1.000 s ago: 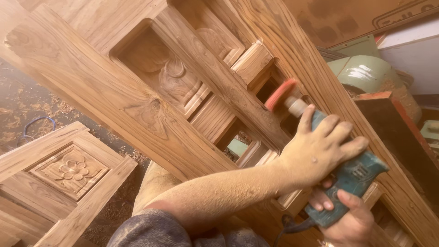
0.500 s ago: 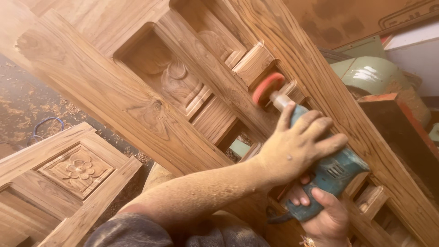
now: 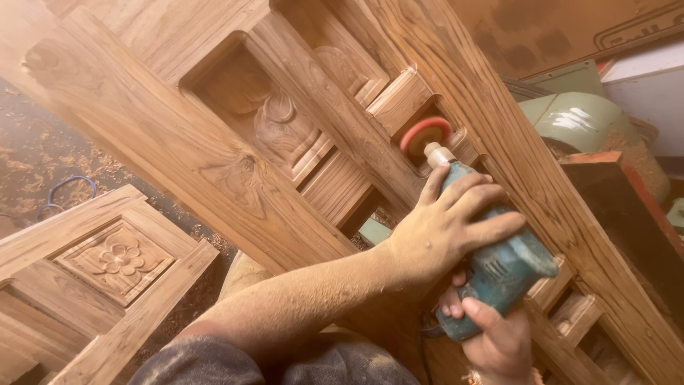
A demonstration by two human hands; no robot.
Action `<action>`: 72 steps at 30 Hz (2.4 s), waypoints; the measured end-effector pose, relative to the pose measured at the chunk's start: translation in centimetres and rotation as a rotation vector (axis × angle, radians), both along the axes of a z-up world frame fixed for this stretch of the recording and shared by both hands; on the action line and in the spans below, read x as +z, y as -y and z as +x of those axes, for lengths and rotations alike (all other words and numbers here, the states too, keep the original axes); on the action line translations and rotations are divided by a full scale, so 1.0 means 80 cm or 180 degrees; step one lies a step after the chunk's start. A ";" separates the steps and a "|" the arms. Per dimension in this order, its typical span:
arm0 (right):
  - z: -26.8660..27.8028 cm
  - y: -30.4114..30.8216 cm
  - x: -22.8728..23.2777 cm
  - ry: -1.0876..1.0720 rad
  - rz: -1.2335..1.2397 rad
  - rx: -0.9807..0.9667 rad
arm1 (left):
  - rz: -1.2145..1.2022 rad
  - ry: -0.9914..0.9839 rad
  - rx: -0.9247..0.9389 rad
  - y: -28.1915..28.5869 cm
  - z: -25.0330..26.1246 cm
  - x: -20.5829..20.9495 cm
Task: The person sands the surface and inside edges of a carved wooden headboard using a rotary sanding tool held in both hands.
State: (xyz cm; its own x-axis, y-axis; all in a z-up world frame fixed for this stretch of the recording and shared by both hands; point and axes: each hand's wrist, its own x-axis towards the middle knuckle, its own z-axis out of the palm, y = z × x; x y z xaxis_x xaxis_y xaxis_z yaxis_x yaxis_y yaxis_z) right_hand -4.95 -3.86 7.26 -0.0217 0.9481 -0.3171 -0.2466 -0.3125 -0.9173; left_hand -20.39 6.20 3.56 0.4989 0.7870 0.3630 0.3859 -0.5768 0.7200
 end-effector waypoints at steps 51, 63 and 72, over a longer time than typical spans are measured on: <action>-0.066 0.025 -0.030 0.4149 0.1921 0.1364 | -0.5138 0.3541 0.0590 0.055 -0.098 0.016; -0.048 -0.044 -0.040 0.4670 0.1770 0.1160 | -0.5289 0.3256 0.0161 -0.037 -0.062 -0.001; -0.091 -0.085 -0.008 0.4658 0.2120 0.1225 | -0.4780 0.3898 0.0186 -0.046 -0.096 -0.010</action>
State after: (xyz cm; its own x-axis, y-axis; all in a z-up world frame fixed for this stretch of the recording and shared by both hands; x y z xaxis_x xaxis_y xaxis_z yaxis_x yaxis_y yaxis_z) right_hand -12.23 2.96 6.62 -0.3405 0.9273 0.1553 0.8862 0.3717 -0.2767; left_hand -28.06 9.87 2.77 0.5035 0.7430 -0.4410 -0.6388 0.6638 0.3890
